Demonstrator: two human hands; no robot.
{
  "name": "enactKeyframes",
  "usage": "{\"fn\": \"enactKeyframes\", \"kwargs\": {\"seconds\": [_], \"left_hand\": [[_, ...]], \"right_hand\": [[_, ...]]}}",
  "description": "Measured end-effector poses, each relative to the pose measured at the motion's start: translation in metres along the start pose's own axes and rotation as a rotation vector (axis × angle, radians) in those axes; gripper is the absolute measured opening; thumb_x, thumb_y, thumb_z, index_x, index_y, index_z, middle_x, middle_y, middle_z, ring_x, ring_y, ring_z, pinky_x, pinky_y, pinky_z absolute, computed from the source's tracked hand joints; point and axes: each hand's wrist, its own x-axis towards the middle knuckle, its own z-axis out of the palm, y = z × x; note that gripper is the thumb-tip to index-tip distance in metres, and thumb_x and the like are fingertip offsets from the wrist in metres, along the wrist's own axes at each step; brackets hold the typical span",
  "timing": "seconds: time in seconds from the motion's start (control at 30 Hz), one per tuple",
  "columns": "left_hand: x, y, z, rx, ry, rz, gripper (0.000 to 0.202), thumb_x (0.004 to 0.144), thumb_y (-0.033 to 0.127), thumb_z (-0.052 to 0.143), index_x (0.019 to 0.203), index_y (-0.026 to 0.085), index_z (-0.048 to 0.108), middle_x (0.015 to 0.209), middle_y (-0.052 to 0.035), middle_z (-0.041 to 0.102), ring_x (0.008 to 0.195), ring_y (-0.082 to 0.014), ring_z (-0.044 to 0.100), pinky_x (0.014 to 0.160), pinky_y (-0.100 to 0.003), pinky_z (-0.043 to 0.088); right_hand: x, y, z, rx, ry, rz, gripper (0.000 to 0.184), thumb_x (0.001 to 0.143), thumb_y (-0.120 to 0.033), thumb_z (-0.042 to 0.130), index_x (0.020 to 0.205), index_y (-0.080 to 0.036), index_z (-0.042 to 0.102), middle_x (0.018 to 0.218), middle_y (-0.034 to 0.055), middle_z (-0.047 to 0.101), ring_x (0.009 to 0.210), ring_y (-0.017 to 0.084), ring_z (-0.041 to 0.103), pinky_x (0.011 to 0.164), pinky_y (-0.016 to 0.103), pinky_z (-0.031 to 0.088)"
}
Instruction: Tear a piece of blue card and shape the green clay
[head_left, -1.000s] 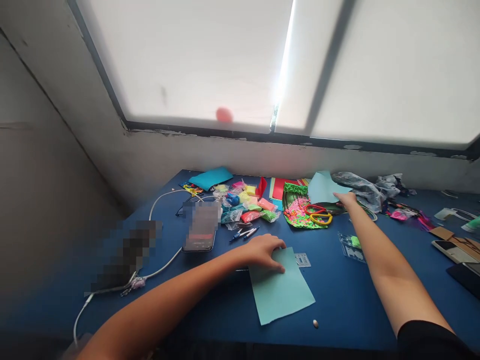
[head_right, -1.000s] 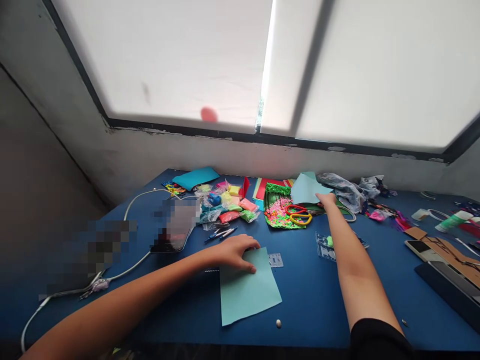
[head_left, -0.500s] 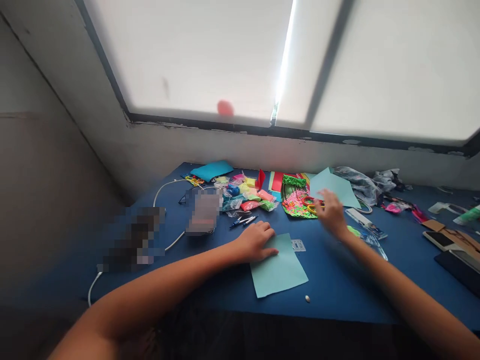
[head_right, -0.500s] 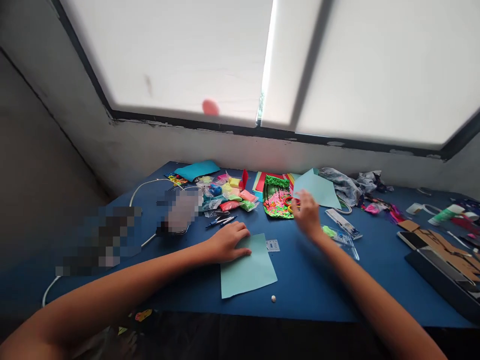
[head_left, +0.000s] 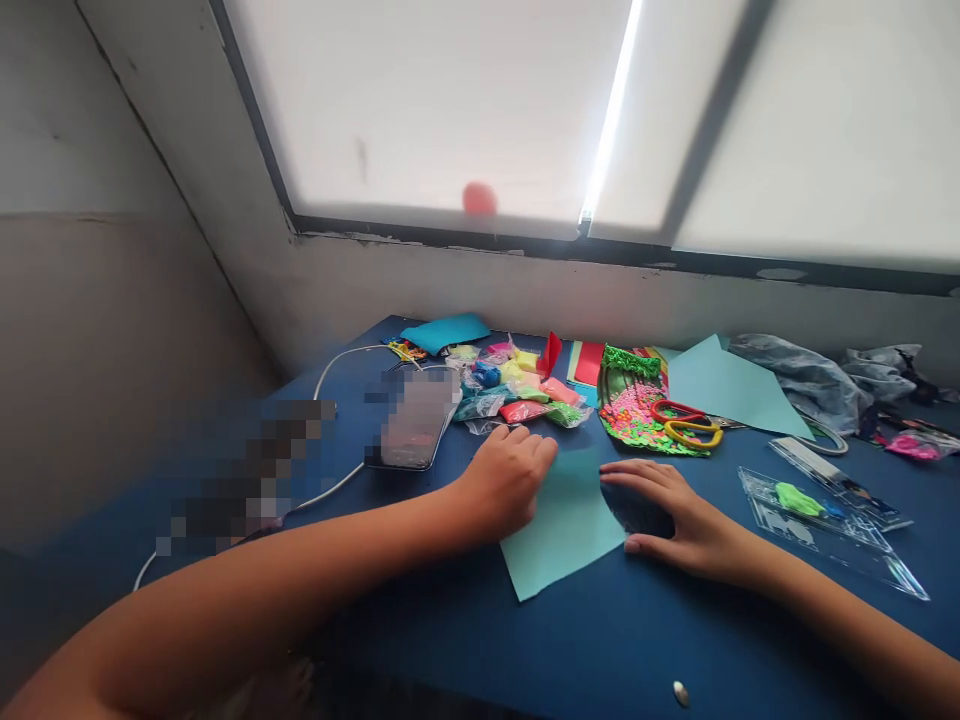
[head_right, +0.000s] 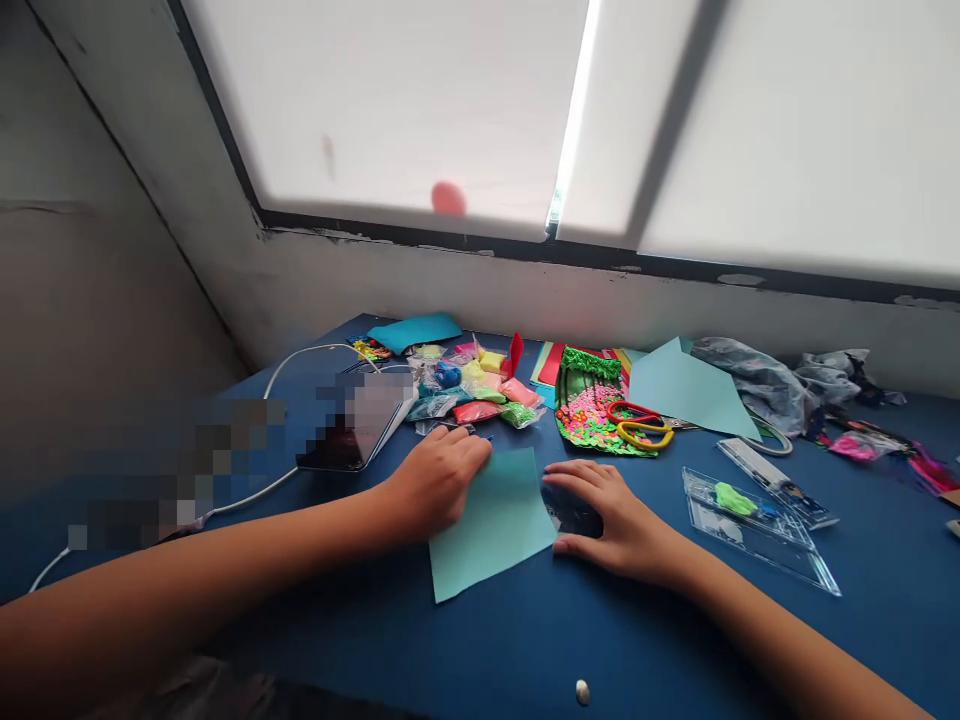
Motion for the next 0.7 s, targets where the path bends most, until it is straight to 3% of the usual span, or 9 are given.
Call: {"fn": "enactKeyframes", "kwargs": {"seconds": [0.1,0.17,0.27,0.37,0.53,0.7], "left_hand": [[-0.005,-0.005,-0.011,-0.32,-0.158,0.183,0.012,0.091,0.016,0.039,0.089,0.019,0.05,0.09,-0.0057,0.061,0.083,-0.0187,0.055,0.074,-0.028,0.043],[-0.007,-0.003,-0.01,-0.465,-0.205,0.279,0.018,0.096,0.023,0.035,0.083,0.02,0.048,0.085,-0.002,0.06,0.078,-0.0153,0.055,0.069,-0.024,0.042],[-0.011,0.006,0.003,-0.355,-0.129,0.306,0.015,0.094,0.021,0.04,0.083,0.019,0.05,0.081,-0.0019,0.06,0.073,-0.0154,0.055,0.063,-0.024,0.039],[-0.012,0.016,0.019,-0.172,0.027,0.349,0.013,0.092,0.017,0.043,0.084,0.017,0.054,0.079,-0.0044,0.064,0.072,-0.0171,0.056,0.062,-0.027,0.039],[-0.014,0.024,0.036,-0.083,0.208,0.376,0.013,0.089,0.013,0.045,0.085,0.014,0.057,0.079,-0.0061,0.065,0.07,-0.0176,0.056,0.062,-0.03,0.04],[-0.012,0.026,0.04,0.006,0.209,0.354,0.008,0.085,0.014,0.048,0.086,0.015,0.057,0.084,-0.0067,0.064,0.072,-0.02,0.055,0.059,-0.033,0.04]], "right_hand": [[0.001,0.008,0.004,-0.004,0.007,-0.011,0.042,0.089,-0.058,0.052,0.111,-0.027,0.07,0.123,0.0117,0.066,0.115,0.029,0.06,0.096,0.047,0.049],[0.001,0.014,0.01,-0.053,0.082,-0.062,0.039,0.093,-0.055,0.047,0.108,-0.028,0.071,0.118,0.0098,0.069,0.11,0.026,0.063,0.091,0.044,0.051],[0.001,0.02,0.02,-0.208,0.271,-0.189,0.039,0.098,-0.049,0.041,0.103,-0.025,0.071,0.107,0.0089,0.073,0.101,0.023,0.066,0.083,0.039,0.051],[0.005,0.017,0.021,-0.391,0.414,-0.343,0.035,0.102,-0.035,0.038,0.096,-0.019,0.069,0.092,0.0074,0.075,0.086,0.018,0.07,0.079,0.036,0.049],[0.011,0.004,0.009,-0.55,0.422,-0.471,0.028,0.1,-0.021,0.043,0.088,-0.014,0.067,0.083,0.0067,0.076,0.075,0.015,0.071,0.071,0.03,0.052],[0.009,0.0,0.006,-0.698,0.398,-0.492,0.031,0.097,-0.009,0.037,0.089,-0.011,0.066,0.078,0.0085,0.074,0.067,0.017,0.07,0.063,0.029,0.054]]}}
